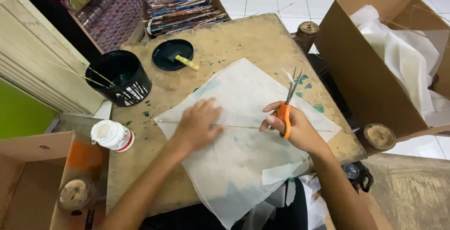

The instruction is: Trim excess paper from the edges of a kite frame using scissors

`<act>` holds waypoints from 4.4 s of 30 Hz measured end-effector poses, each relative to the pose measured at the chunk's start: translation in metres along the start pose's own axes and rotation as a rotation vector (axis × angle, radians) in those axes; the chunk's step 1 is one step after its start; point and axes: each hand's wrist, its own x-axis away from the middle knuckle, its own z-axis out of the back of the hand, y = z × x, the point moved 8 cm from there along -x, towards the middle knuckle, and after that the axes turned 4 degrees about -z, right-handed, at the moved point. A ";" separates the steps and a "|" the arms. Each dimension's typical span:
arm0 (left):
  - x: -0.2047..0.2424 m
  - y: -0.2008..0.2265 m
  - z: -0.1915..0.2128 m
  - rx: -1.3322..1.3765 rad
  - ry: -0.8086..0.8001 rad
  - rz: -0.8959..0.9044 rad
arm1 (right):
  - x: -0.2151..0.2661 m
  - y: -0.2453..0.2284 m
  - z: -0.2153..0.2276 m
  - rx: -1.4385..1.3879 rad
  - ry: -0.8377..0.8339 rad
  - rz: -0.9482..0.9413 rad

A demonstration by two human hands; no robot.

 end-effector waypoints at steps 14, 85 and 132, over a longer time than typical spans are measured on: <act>0.003 -0.034 -0.012 0.123 0.009 -0.092 | 0.016 0.006 -0.006 -0.049 -0.002 0.047; -0.017 0.180 -0.074 0.053 -0.097 -0.310 | 0.201 0.044 0.043 -0.164 0.241 0.212; 0.015 0.202 -0.075 0.141 0.004 -0.325 | 0.229 0.136 -0.033 -0.258 -0.274 0.078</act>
